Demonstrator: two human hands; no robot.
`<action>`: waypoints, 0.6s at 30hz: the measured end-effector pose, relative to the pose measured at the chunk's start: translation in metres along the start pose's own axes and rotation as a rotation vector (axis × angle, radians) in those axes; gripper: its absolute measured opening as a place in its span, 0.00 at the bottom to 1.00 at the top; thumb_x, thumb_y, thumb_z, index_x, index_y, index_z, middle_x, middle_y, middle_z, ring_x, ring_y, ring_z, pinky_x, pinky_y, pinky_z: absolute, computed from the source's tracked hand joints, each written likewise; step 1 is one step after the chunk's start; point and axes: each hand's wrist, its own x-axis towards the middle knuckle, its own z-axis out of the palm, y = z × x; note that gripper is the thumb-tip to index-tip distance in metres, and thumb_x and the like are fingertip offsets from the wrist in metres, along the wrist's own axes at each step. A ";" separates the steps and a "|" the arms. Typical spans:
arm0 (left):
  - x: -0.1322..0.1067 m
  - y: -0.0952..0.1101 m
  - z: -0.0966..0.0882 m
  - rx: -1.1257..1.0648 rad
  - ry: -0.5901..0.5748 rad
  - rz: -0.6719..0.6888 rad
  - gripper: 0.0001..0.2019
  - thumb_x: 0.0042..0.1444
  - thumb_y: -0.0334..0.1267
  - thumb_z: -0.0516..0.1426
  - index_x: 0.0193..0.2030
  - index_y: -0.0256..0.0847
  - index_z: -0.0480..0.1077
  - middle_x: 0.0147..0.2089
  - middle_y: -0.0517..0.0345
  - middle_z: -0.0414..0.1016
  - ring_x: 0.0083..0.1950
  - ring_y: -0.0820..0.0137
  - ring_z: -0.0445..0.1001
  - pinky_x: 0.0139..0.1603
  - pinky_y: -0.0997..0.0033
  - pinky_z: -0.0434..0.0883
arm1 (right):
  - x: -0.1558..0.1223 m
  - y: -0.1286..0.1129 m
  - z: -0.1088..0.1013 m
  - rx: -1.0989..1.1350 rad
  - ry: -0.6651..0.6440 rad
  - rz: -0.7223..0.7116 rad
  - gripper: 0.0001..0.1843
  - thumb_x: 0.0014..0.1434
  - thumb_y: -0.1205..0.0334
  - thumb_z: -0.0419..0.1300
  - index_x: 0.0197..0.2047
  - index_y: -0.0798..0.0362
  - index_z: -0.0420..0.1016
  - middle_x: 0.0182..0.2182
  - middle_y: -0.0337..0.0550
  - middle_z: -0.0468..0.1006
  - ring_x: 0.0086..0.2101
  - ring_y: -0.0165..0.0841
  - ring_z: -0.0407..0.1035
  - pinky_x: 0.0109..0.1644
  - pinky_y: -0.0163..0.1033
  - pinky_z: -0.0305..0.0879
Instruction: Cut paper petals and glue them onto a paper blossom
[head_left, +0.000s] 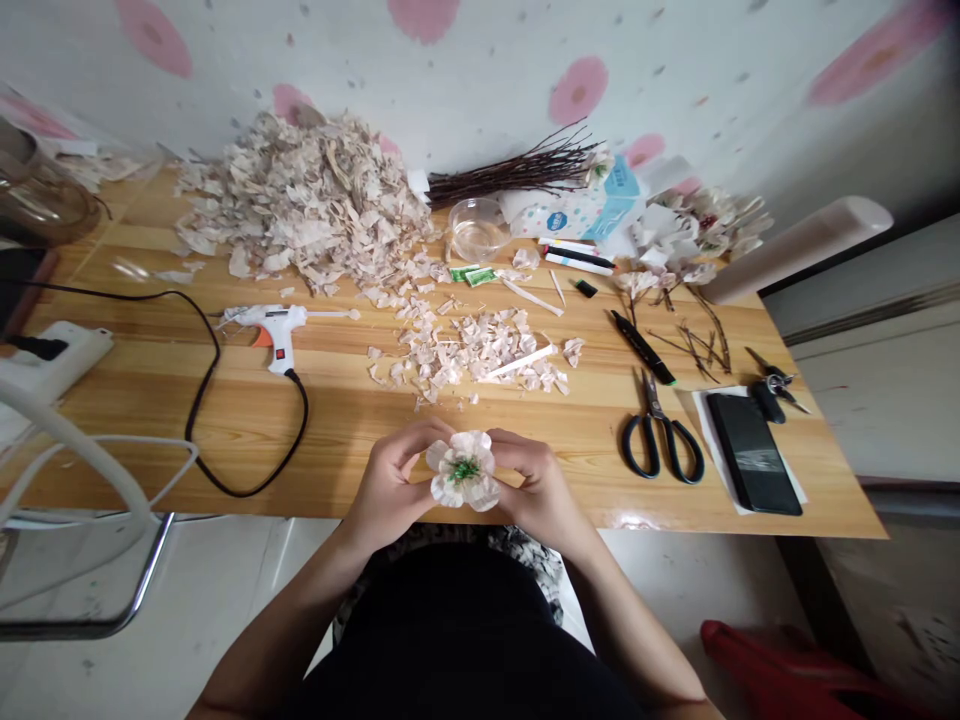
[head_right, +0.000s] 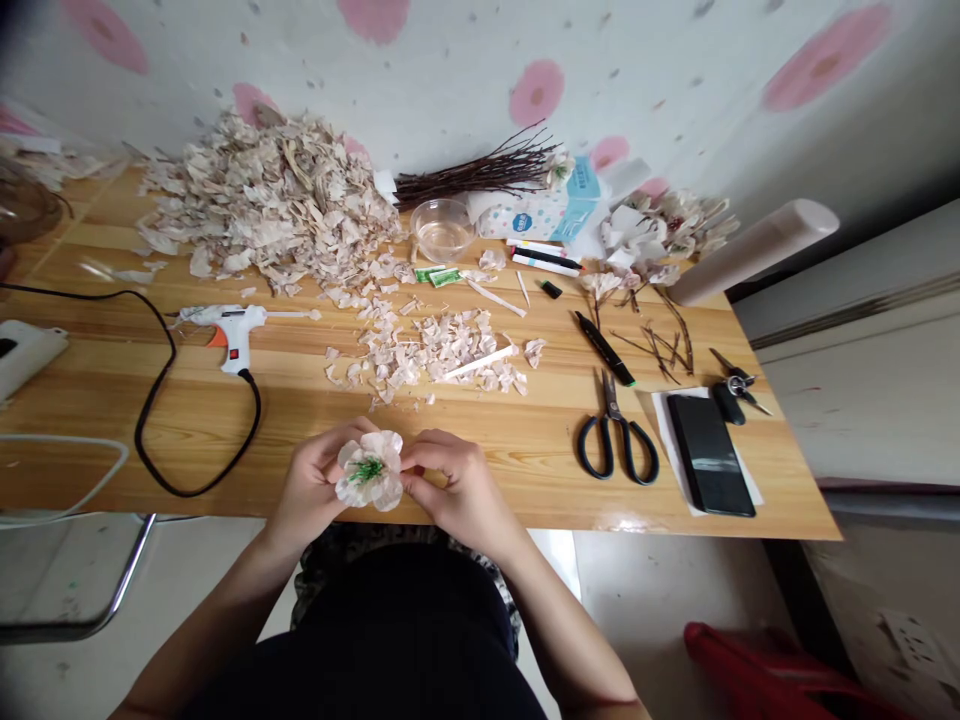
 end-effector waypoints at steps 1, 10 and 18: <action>0.000 -0.002 -0.001 -0.029 -0.021 -0.018 0.09 0.47 0.34 0.69 0.28 0.40 0.72 0.29 0.62 0.69 0.32 0.72 0.68 0.34 0.76 0.66 | 0.000 0.000 0.001 -0.001 0.002 0.000 0.06 0.61 0.69 0.61 0.33 0.53 0.78 0.30 0.41 0.75 0.32 0.32 0.69 0.37 0.34 0.63; -0.001 -0.008 -0.003 -0.080 -0.055 -0.062 0.12 0.44 0.39 0.70 0.33 0.40 0.74 0.34 0.56 0.75 0.38 0.66 0.72 0.43 0.69 0.70 | 0.001 0.004 0.002 -0.018 0.036 -0.049 0.11 0.62 0.63 0.62 0.27 0.53 0.76 0.28 0.41 0.74 0.31 0.33 0.70 0.35 0.35 0.64; -0.005 0.002 -0.017 -0.025 0.218 0.033 0.09 0.54 0.39 0.64 0.42 0.44 0.73 0.40 0.55 0.73 0.42 0.67 0.72 0.46 0.69 0.70 | 0.000 0.022 -0.007 -0.070 0.174 -0.005 0.08 0.61 0.65 0.61 0.32 0.50 0.80 0.34 0.45 0.81 0.38 0.40 0.75 0.44 0.42 0.69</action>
